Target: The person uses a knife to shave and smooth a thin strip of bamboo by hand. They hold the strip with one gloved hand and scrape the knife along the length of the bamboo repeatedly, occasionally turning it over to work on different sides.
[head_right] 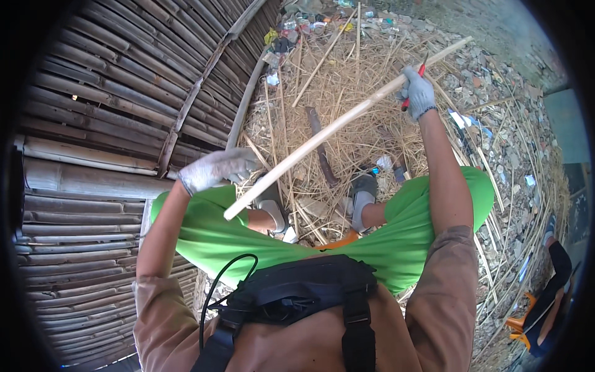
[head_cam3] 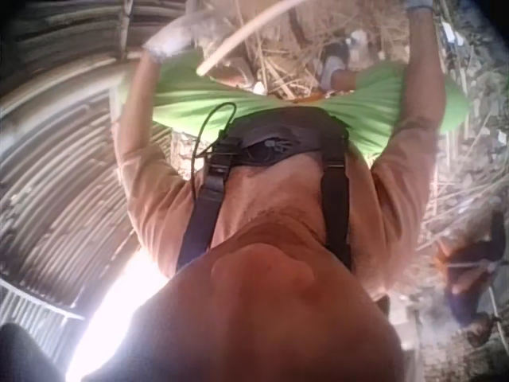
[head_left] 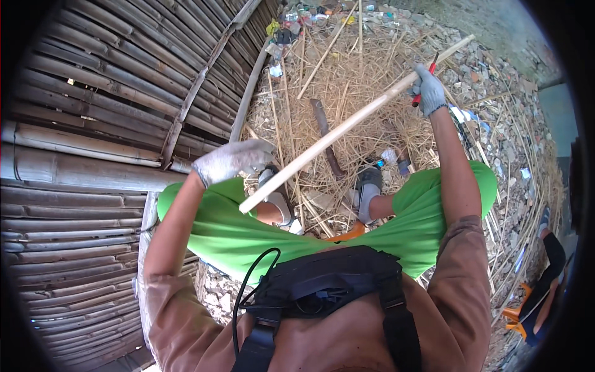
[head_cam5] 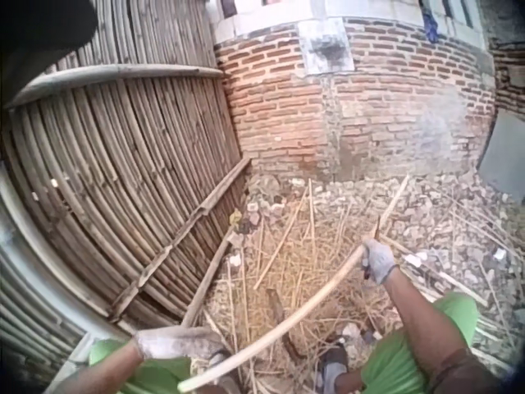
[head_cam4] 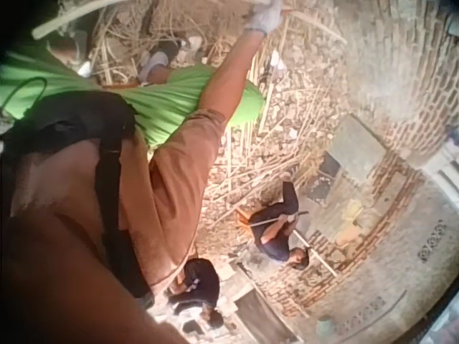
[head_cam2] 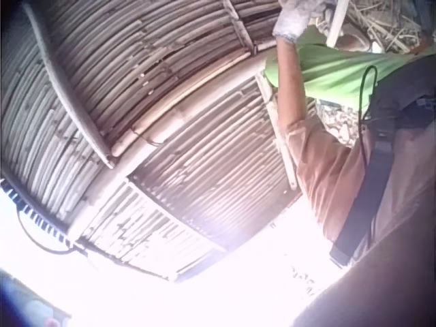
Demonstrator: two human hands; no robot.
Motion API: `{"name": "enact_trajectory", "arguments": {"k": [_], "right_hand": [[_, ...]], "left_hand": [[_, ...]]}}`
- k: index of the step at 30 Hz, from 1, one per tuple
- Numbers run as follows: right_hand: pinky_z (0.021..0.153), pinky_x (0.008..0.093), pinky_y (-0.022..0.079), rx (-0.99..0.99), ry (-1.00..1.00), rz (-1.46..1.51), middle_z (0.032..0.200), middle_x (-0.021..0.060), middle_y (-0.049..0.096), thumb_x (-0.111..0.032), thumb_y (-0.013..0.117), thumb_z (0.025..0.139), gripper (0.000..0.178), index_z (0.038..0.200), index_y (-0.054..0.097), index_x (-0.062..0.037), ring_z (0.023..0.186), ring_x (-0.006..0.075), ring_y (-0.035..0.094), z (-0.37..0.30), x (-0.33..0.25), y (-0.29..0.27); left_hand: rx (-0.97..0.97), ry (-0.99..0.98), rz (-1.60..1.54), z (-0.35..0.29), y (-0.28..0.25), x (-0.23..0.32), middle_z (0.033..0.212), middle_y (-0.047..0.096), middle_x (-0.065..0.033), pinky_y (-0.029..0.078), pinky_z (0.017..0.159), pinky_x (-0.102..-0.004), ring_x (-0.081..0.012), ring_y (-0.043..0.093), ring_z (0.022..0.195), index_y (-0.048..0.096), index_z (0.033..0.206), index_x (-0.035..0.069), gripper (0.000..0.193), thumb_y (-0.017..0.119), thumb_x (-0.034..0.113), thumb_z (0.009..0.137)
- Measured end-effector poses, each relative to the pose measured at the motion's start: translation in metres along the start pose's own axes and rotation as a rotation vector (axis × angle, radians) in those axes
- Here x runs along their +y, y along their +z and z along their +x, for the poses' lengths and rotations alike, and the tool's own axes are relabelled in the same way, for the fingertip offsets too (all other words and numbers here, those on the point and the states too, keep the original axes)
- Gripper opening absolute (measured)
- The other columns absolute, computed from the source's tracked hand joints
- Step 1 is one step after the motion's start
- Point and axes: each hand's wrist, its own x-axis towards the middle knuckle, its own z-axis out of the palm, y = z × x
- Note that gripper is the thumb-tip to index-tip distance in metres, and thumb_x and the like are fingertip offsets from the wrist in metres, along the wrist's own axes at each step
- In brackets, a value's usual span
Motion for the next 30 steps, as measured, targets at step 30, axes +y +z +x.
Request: {"name": "enact_trajectory", "arguments": {"k": [30], "right_hand": [[0.05,0.0269,0.045,-0.622,0.055,-0.386,0.072,0.0003,0.065,-0.038,0.067,0.105,0.034,0.111,0.067,-0.0049,0.054,0.0084,0.057,-0.126,-0.034,0.079]], "left_hand": [[0.563,1.417,-0.697,0.117,-0.072,0.338,0.071,0.052,0.001,0.043,0.048,-0.0295,-0.0114,0.043,0.054,0.055,0.115,0.011,0.032,0.049,0.042,0.113]]}}
